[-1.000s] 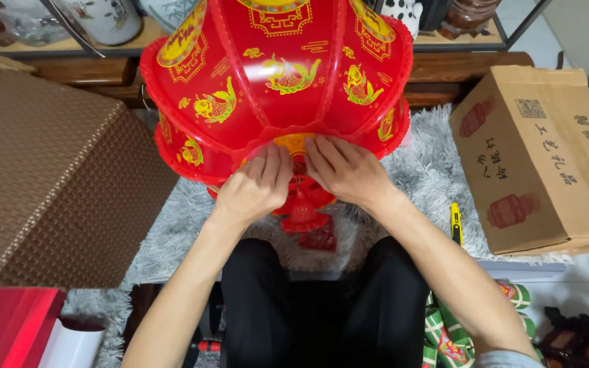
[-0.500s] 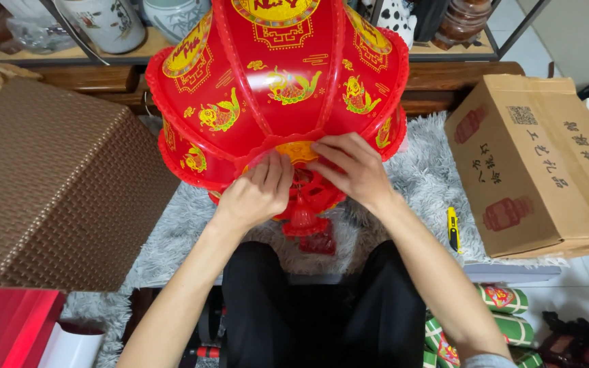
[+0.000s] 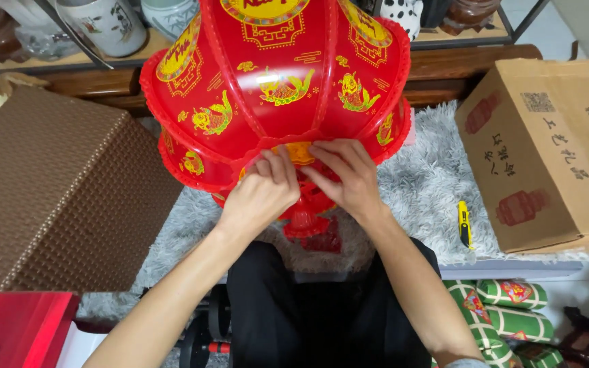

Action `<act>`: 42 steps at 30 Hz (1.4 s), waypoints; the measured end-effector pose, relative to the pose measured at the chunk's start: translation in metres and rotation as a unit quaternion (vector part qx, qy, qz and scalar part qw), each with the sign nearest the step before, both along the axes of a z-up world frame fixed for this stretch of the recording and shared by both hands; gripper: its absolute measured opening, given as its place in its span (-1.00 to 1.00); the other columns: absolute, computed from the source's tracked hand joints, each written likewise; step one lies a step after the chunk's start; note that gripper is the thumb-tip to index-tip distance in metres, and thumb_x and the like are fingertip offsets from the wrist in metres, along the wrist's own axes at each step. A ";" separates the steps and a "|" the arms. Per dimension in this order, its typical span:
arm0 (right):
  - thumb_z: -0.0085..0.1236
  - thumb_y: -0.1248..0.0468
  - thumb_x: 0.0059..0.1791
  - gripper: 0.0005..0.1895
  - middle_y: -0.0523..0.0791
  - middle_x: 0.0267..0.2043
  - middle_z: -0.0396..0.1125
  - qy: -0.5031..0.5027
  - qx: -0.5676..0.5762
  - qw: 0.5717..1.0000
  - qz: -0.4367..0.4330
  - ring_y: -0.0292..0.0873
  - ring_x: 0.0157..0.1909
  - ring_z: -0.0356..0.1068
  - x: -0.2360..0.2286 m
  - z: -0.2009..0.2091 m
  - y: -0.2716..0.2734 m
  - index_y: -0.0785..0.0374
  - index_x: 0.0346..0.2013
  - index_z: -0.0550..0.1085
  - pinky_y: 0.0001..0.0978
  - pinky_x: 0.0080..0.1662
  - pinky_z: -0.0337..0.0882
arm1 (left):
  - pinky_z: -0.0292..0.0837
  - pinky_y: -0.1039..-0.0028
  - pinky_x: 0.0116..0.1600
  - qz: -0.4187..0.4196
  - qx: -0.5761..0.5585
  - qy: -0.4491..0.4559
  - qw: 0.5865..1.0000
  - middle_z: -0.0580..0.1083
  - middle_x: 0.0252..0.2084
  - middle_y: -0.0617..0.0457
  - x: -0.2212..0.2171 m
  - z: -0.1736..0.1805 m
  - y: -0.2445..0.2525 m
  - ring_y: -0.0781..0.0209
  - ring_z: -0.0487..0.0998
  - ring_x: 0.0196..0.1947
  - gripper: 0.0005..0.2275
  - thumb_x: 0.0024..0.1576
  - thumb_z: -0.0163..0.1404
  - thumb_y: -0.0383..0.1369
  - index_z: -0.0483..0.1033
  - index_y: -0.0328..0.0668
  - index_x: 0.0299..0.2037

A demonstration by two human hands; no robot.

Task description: Assembling a traditional red lantern by attaching decorative base components and aligning plastic tabs.

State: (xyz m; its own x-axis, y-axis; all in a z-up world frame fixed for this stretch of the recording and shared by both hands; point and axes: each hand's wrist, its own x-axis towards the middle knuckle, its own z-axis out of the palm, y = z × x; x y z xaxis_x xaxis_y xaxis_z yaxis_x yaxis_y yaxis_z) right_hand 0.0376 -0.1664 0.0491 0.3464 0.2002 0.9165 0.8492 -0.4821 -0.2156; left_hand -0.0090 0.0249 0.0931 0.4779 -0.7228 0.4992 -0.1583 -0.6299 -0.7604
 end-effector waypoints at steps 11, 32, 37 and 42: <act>0.28 0.19 0.02 -0.85 -0.14 -0.26 0.35 -0.029 -0.223 0.969 -0.106 -0.10 -0.29 0.45 -0.009 0.047 0.000 0.15 -0.16 0.61 -0.27 -0.40 0.55 | 0.54 0.43 -0.16 0.096 -0.097 -0.017 0.991 0.52 -0.31 -0.31 -0.008 -0.009 -0.020 -0.06 0.61 -0.31 -0.66 0.21 -0.28 -0.51 0.56 -0.44 0.03; 0.35 0.16 -0.01 -0.83 -0.20 -0.25 0.34 -0.009 -0.064 0.979 -0.194 -0.14 -0.26 0.37 -0.019 0.011 0.020 0.09 -0.16 0.64 -0.38 -0.35 0.55 | 0.44 0.37 -0.32 0.076 -0.128 -0.044 0.988 0.46 -0.40 -0.28 0.006 -0.027 -0.020 -0.13 0.52 -0.43 -0.69 0.17 -0.24 -0.51 0.59 -0.40 -0.05; 0.34 0.17 -0.01 -0.83 -0.20 -0.25 0.34 -0.011 -0.058 0.976 -0.209 -0.13 -0.26 0.36 -0.020 0.005 0.022 0.08 -0.15 0.64 -0.36 -0.37 0.55 | 0.43 0.35 -0.35 0.071 -0.116 -0.047 0.989 0.43 -0.43 -0.28 0.009 -0.028 -0.020 -0.13 0.49 -0.47 -0.70 0.16 -0.24 -0.51 0.59 -0.40 -0.09; 0.32 0.12 0.02 -0.83 -0.22 -0.23 0.34 -0.027 -0.062 0.971 -0.230 -0.15 -0.26 0.35 -0.021 0.006 0.025 0.04 -0.13 0.63 -0.42 -0.35 0.54 | 0.41 0.38 -0.34 0.068 -0.119 -0.050 0.989 0.40 -0.45 -0.20 0.006 -0.023 -0.020 -0.07 0.46 -0.49 -0.72 0.15 -0.22 -0.53 0.59 -0.40 -0.12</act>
State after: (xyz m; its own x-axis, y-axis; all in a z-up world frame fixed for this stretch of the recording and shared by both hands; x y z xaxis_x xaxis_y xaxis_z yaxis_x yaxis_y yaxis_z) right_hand 0.0170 -0.1414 0.0547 0.3767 0.1463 0.9147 0.5462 -0.8326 -0.0918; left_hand -0.0031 0.0047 0.0700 0.5022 -0.5120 0.6968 0.0082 -0.8030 -0.5960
